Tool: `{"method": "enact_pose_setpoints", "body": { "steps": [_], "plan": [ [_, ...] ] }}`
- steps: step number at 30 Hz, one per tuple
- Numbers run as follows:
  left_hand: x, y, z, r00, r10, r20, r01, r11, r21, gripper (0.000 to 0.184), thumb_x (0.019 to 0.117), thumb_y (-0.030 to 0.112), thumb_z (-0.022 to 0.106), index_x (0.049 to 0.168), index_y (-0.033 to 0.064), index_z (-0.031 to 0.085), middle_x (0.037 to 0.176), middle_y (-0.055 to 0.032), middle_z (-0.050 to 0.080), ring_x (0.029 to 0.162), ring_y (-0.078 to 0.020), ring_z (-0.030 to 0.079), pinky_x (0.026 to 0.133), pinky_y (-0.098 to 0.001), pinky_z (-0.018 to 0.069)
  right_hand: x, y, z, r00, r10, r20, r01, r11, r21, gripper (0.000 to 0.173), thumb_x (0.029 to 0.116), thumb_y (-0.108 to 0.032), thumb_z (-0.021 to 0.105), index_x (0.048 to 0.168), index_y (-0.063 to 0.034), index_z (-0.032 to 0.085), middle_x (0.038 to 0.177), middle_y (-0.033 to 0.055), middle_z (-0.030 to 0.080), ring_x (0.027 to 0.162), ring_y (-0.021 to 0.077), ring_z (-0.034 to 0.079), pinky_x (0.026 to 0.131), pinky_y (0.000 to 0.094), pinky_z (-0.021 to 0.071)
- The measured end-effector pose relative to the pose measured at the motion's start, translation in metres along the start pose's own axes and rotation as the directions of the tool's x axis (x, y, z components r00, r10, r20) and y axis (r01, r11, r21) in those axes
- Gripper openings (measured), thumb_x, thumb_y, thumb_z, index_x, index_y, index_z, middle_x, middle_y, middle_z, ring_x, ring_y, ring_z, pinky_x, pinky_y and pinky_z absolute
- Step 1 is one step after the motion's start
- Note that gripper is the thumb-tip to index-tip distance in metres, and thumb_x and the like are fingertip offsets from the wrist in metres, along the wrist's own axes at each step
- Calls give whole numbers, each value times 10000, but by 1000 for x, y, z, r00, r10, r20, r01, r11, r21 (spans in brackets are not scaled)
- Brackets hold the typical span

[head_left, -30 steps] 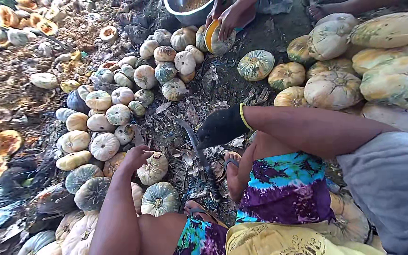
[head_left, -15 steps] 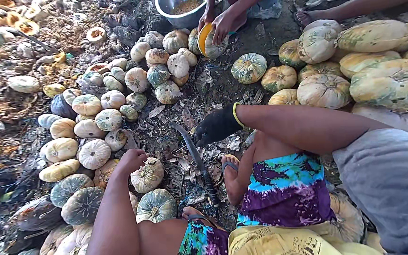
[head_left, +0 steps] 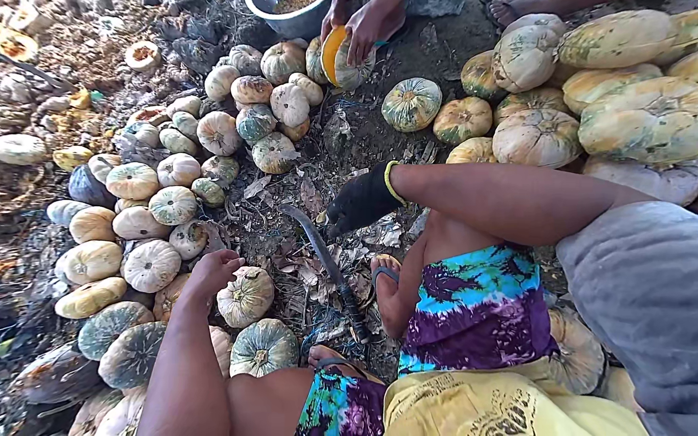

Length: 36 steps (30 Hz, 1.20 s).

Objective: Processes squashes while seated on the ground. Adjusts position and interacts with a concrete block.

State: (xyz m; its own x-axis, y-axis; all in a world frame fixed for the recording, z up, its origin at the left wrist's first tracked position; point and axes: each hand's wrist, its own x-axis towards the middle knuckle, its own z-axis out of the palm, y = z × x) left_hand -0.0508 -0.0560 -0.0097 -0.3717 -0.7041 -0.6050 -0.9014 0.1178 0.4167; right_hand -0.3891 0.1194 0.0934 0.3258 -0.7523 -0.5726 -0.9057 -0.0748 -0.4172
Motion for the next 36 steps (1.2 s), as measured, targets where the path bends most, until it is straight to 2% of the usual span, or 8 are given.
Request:
{"method": "enact_pose_setpoints", "body": {
  "steps": [4,10,19,22,26,31,34,36],
  "plan": [
    [-2,0,-1,1000,19,-1,-19,1000,18,329,1065,283,597,1294,51,643,1123,-178,716,904,-289,733,825,-504,601,4,5,4,999,-29,-39,29,1000,6,493,1028,-526,548,1197,-92,707,1014,133,715,995,299,685,877,567,523],
    [0,-3,-1,1000,13,2,-13,1000,25,330,1063,288,603,1298,59,640,1120,-163,717,893,-267,734,813,-488,606,1,1,1,1000,-22,-19,22,1000,-5,503,1036,-521,535,1240,-91,698,1048,139,719,1035,306,683,908,564,518],
    [-1,-1,-1,1000,20,1,-20,1000,11,324,1065,279,600,1300,58,633,1110,-164,716,876,-263,732,803,-480,606,5,1,2,1000,-10,-7,10,999,-33,518,1031,-536,534,1240,-93,703,1057,143,720,1045,315,682,910,571,514],
    [-2,-1,-2,1000,20,-2,-20,1000,12,328,1063,277,604,1302,53,629,1106,-159,715,866,-256,728,792,-464,606,6,1,3,1000,-6,-12,6,1000,-10,495,1028,-525,549,1203,-90,709,1024,135,715,1010,298,681,888,559,517],
    [0,-4,-1,1000,12,-2,-12,1000,-5,322,1059,279,612,1293,58,638,1103,-160,718,869,-257,731,788,-463,607,4,-1,2,1000,10,4,-10,1000,-14,519,1029,-541,537,1253,-101,696,1089,138,719,1073,307,679,931,569,512],
    [2,-8,-2,1000,16,-1,-16,1000,-3,325,1060,278,610,1304,64,630,1097,-156,720,864,-257,736,780,-465,614,6,-2,3,1000,-14,2,14,998,-65,514,1025,-540,543,1185,-81,709,1049,147,714,1037,322,679,898,582,511],
    [2,-9,-2,1000,20,-9,-20,1000,3,328,1057,280,612,1304,66,636,1090,-160,725,860,-267,739,781,-484,615,8,-4,4,999,-39,-31,37,998,-58,605,948,-550,671,1330,-81,647,1168,164,701,1132,338,659,962,590,501],
    [2,-9,-2,1000,18,-11,-18,1000,-5,327,1057,280,613,1300,63,636,1084,-160,721,857,-265,735,780,-480,612,13,-4,8,986,-103,-132,101,995,-25,824,854,-550,785,1477,-76,529,1330,168,635,1268,325,594,1067,544,466]
  ]
}}
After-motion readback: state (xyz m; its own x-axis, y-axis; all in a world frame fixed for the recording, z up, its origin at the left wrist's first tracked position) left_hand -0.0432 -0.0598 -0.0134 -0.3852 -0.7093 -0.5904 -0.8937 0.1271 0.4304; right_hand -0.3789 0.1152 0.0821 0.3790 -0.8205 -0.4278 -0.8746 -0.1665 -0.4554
